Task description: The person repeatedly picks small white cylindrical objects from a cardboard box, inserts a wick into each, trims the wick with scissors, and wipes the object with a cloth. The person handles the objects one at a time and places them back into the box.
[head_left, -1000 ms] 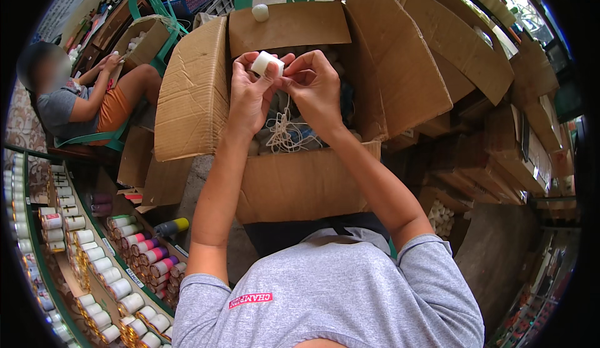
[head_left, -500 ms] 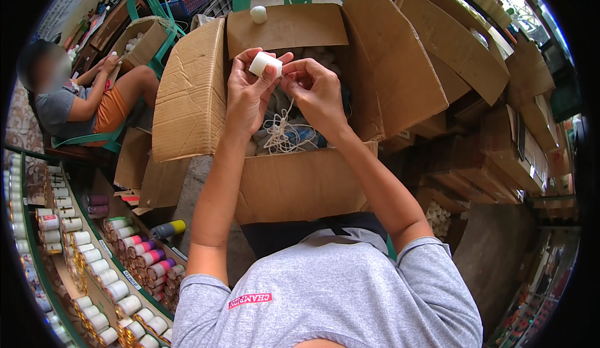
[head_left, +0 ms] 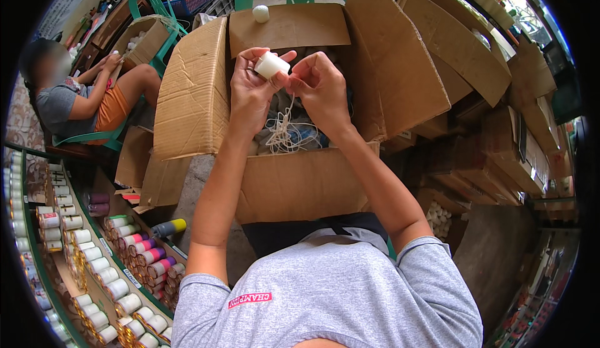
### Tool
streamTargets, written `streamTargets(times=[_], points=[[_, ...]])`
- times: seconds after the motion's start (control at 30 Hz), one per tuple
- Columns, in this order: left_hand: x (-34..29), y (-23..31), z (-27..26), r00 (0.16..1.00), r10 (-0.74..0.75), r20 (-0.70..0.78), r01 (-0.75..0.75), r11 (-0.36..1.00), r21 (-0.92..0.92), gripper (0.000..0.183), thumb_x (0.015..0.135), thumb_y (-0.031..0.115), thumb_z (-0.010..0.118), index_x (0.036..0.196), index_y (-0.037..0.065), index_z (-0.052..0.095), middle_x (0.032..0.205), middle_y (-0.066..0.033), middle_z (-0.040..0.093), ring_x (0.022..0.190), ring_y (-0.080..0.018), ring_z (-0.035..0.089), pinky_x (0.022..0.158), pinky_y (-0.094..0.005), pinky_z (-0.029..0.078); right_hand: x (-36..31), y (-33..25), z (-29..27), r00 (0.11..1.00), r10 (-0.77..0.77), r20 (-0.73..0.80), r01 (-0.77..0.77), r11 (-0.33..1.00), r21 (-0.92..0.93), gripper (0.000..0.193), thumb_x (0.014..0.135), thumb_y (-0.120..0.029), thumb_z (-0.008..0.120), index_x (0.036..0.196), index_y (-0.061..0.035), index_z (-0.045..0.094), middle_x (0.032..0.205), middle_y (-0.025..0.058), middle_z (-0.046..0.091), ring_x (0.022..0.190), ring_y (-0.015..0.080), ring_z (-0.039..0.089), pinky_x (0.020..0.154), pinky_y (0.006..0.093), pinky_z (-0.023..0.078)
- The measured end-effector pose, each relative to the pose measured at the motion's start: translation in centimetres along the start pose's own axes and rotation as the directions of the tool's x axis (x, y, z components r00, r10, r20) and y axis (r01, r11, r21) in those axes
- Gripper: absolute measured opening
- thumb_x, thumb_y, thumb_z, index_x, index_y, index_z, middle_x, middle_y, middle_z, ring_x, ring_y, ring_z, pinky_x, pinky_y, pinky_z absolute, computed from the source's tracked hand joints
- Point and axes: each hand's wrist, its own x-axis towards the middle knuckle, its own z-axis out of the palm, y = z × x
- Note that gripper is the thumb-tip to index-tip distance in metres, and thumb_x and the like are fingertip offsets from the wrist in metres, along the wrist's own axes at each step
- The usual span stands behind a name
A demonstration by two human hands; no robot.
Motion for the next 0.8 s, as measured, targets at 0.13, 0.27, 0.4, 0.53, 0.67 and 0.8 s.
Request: streamTargets(times=[0.13, 0.27, 0.4, 0.53, 0.67, 0.8], points=[[0.0, -0.2, 0.2, 0.997, 0.07, -0.015, -0.069, 0.994, 0.087, 0.045, 0.082, -0.003, 0.074, 0.12, 0.002, 0.048, 0.115, -0.0099, 0.055, 0.114, -0.0286, 0.062, 0.085, -0.0326, 0.059, -0.1, 0.0, -0.7, 0.993, -0.029, 0.112, 0.016, 0.993, 0.115, 0.021, 0.078, 0.009, 0.071, 0.093, 0.0023, 0.057, 0.087, 0.0102, 0.068, 0.08, 0.0147, 0.068, 0.07, 0.0269, 0.056], [-0.3, 0.3, 0.4, 0.997, -0.034, -0.074, 0.056, 0.944, 0.325, 0.043, 0.081, -0.004, 0.075, 0.118, -0.001, 0.053, 0.112, -0.0103, 0.06, 0.106, -0.0235, 0.065, 0.085, -0.0302, 0.059, 0.1, -1.6, -2.7, 0.981, 0.041, 0.192, -0.026, 0.997, -0.078, 0.027, 0.077, 0.011, 0.067, 0.102, 0.0027, 0.059, 0.099, 0.0128, 0.067, 0.084, 0.0186, 0.07, 0.071, 0.0294, 0.057], [-0.5, 0.3, 0.7, 0.996, -0.038, -0.076, 0.065, 0.92, 0.388, 0.043, 0.079, -0.005, 0.076, 0.117, -0.002, 0.055, 0.109, -0.0095, 0.062, 0.104, -0.0206, 0.066, 0.083, -0.0276, 0.059, 0.7, -2.8, -3.4, 0.979, -0.088, 0.182, 0.143, 0.936, -0.321, 0.022, 0.078, 0.002, 0.067, 0.1, -0.0038, 0.066, 0.1, 0.0103, 0.067, 0.083, 0.0215, 0.068, 0.072, 0.0335, 0.055], [-0.7, 0.2, 1.2, 0.997, -0.071, -0.013, 0.067, 0.844, 0.532, 0.046, 0.077, -0.005, 0.077, 0.117, 0.0, 0.056, 0.105, -0.0084, 0.063, 0.098, -0.0164, 0.066, 0.079, -0.0271, 0.058, 2.2, -3.3, -3.8, 0.88, -0.383, 0.28, 0.474, 0.665, -0.577, 0.009, 0.077, -0.009, 0.067, 0.085, -0.009, 0.071, 0.09, 0.0047, 0.067, 0.083, 0.0225, 0.064, 0.073, 0.0352, 0.052], [-1.1, -0.3, 1.3, 0.999, -0.022, 0.031, -0.003, 0.774, 0.633, 0.046, 0.074, -0.006, 0.079, 0.114, 0.002, 0.058, 0.102, -0.0072, 0.065, 0.091, -0.013, 0.065, 0.076, -0.0269, 0.056, 3.3, -3.4, -3.9, 0.799, -0.321, 0.509, 0.602, 0.428, -0.674, 0.006, 0.074, -0.013, 0.065, 0.077, -0.0112, 0.071, 0.087, 0.0008, 0.068, 0.088, 0.0213, 0.064, 0.074, 0.0366, 0.05], [-1.2, -0.5, 1.2, 0.999, -0.009, 0.049, -0.024, 0.766, 0.643, 0.046, 0.072, -0.006, 0.079, 0.112, 0.004, 0.059, 0.101, -0.0062, 0.065, 0.089, -0.0124, 0.064, 0.074, -0.0268, 0.055, 4.0, -4.0, -4.0, 0.753, -0.202, 0.626, 0.656, 0.31, -0.688, 0.01, 0.074, -0.014, 0.065, 0.081, -0.0113, 0.071, 0.088, 0.0014, 0.069, 0.09, 0.0212, 0.065, 0.075, 0.0373, 0.05]])
